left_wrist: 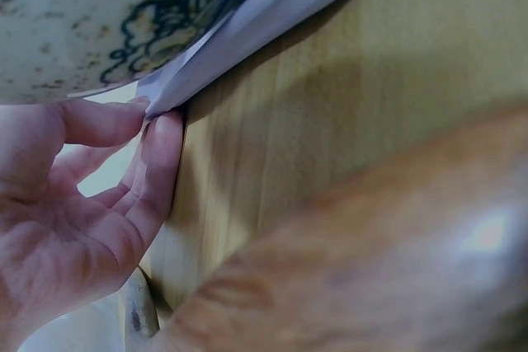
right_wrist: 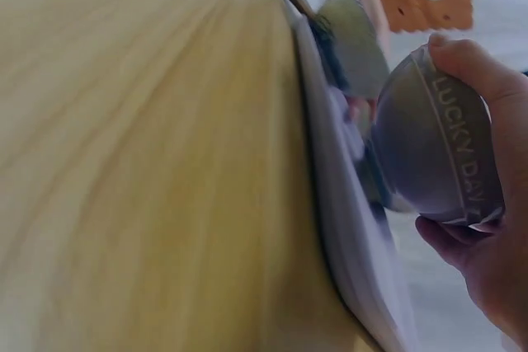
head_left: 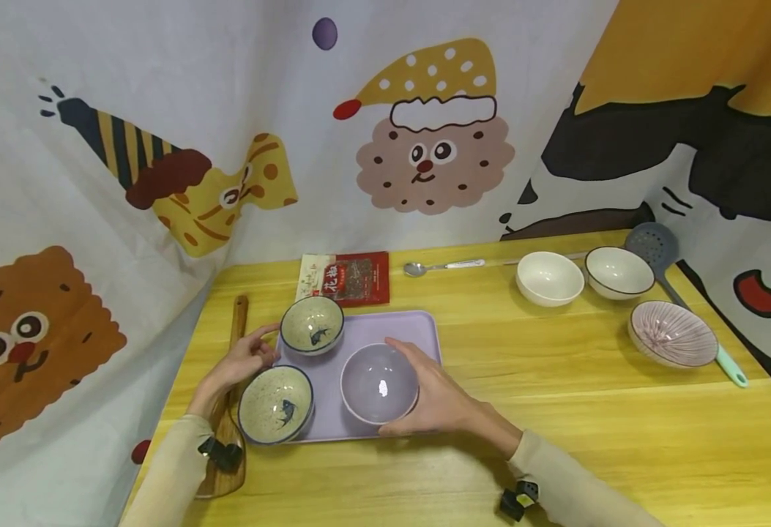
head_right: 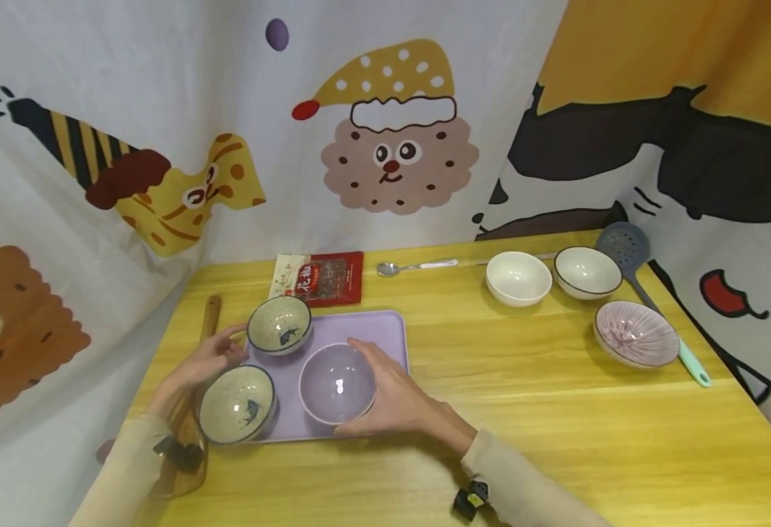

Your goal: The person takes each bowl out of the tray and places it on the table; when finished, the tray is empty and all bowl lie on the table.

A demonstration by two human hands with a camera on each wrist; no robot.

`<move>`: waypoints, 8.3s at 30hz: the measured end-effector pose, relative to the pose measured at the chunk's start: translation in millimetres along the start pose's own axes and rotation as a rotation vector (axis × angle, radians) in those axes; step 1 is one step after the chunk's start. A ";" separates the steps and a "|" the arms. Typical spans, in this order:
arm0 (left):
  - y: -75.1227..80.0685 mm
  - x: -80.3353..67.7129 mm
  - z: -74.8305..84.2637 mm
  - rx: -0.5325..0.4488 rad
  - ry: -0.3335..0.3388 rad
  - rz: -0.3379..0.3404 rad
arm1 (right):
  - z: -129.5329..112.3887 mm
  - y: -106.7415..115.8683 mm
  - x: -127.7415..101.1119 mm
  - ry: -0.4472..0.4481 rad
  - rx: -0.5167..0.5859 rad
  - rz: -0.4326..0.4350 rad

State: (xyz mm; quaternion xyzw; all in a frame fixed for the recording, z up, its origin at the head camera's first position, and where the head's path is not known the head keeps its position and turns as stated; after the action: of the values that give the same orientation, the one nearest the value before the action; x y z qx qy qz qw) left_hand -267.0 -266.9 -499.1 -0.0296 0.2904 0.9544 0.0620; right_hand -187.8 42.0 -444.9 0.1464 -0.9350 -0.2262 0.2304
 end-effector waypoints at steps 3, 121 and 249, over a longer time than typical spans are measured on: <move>0.8 -0.7 0.5 -0.016 -0.005 0.005 | 4.1 20.4 -0.1 -0.014 -0.007 0.060; 2.0 -3.2 3.2 0.055 0.013 0.029 | 8.5 201.1 63.0 -0.120 -0.324 0.366; 0.8 1.2 -1.0 0.018 0.024 0.006 | 50.5 112.6 106.1 -0.235 -0.143 0.438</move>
State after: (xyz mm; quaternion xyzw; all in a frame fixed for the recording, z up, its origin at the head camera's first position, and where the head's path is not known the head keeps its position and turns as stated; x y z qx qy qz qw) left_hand -268.2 -267.9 -499.6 -0.0396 0.2998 0.9515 0.0557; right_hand -322.3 116.0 -391.0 -0.1037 -0.9465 -0.2518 0.1733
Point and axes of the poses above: each hand's wrist, its own x-axis towards the middle knuckle, its own y-axis out of the back of the hand, z = x × y, the point moved 10 cm from there along x, towards the middle knuckle, and after that the axes turned 11 degrees about z, right-handed, at the moved point
